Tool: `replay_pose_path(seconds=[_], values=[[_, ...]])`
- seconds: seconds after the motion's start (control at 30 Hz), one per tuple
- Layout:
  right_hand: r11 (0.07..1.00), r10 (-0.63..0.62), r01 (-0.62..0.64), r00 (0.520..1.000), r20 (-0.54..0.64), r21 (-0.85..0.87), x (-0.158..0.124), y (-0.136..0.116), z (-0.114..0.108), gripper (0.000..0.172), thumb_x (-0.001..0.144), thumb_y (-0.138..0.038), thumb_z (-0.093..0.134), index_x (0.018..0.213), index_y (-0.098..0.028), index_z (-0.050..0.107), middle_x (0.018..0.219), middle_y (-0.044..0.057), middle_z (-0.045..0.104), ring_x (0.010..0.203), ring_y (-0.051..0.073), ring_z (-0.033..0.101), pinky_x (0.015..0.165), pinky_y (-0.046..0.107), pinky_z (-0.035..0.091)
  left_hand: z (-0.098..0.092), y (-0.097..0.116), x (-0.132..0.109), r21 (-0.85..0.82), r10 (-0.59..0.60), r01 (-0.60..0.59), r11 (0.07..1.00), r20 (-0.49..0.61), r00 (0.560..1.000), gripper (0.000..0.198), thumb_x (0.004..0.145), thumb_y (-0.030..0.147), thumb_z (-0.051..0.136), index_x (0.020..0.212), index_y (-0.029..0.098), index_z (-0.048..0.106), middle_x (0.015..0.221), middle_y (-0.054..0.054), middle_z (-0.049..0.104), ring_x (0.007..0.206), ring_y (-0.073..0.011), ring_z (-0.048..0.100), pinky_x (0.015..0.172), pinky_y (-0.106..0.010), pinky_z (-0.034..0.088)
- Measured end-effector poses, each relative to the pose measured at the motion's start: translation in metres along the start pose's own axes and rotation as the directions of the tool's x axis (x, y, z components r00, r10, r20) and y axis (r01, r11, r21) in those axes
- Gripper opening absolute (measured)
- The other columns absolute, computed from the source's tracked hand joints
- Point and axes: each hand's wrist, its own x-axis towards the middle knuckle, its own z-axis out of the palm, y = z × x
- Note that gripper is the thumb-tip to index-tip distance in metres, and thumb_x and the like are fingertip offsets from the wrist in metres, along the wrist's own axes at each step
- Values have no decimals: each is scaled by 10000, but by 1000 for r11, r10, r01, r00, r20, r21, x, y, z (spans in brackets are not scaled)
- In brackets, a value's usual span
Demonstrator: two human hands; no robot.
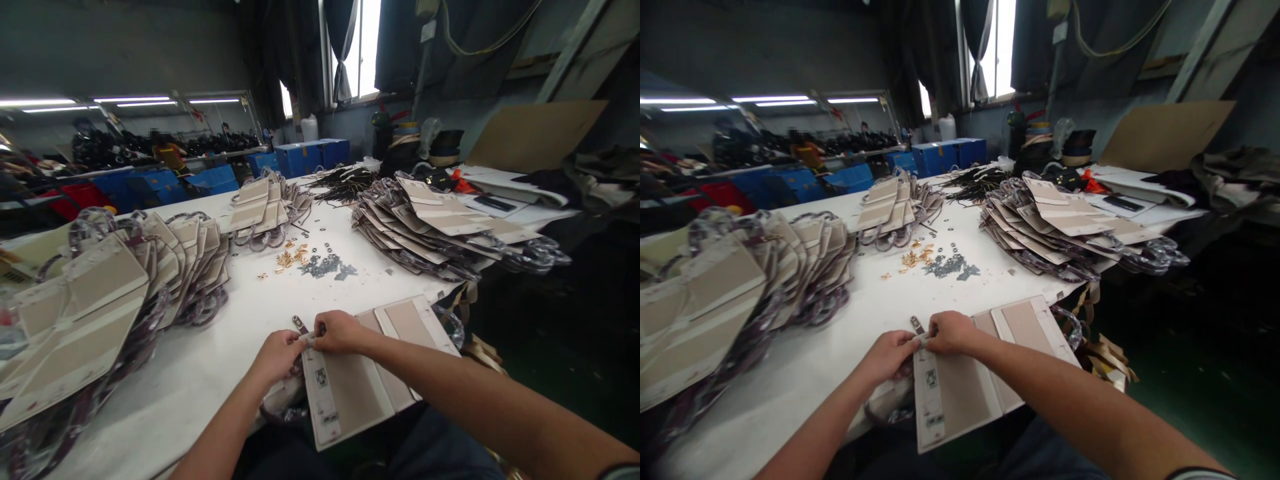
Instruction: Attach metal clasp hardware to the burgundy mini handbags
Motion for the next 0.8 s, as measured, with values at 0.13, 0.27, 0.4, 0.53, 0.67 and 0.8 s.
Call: replay_pose_path(seconds=[0.13,0.27,0.4,0.53,0.67,0.8], values=[[999,11,-11,1000,7,32,1,5,0,236,733,-421,769,900,-254,760,882,8,755,783,187,640,608,257,360,3,8,1,-56,-104,107,993,60,993,593,726,730,685,932,175,646,620,-19,667,510,-195,639,445,-260,427],[998,-4,4,1000,-7,58,3,8,2,197,740,-382,775,875,-240,752,838,6,744,758,179,627,609,260,358,6,10,1,-103,-130,134,986,51,990,624,654,757,741,864,179,634,585,-2,643,481,-164,604,434,-242,397],[964,-61,67,998,-33,257,0,1,-12,137,762,-310,788,806,-201,719,794,2,725,731,158,624,633,250,397,7,9,6,-144,-143,145,979,25,989,609,651,747,756,827,178,631,568,-2,642,446,-155,588,411,-240,343],[723,-92,247,960,-265,646,-12,-11,-34,307,883,-443,726,735,-203,606,577,-45,588,549,124,529,573,242,406,6,6,12,-172,-164,167,971,33,986,565,657,692,790,820,166,664,607,-24,685,439,-162,599,414,-249,353],[569,-21,331,921,-389,753,-19,-8,-26,441,922,-544,690,667,-207,560,547,-30,568,502,123,493,539,254,412,8,2,15,-205,-180,183,961,35,983,496,717,628,776,858,166,666,628,-30,702,423,-155,592,404,-241,342],[315,111,346,912,-396,884,-13,2,-2,474,932,-497,685,604,-217,487,528,-37,502,471,114,444,485,255,376,9,-1,16,-231,-188,192,954,41,981,396,783,535,758,878,164,656,636,-31,700,424,-150,599,407,-237,381]])
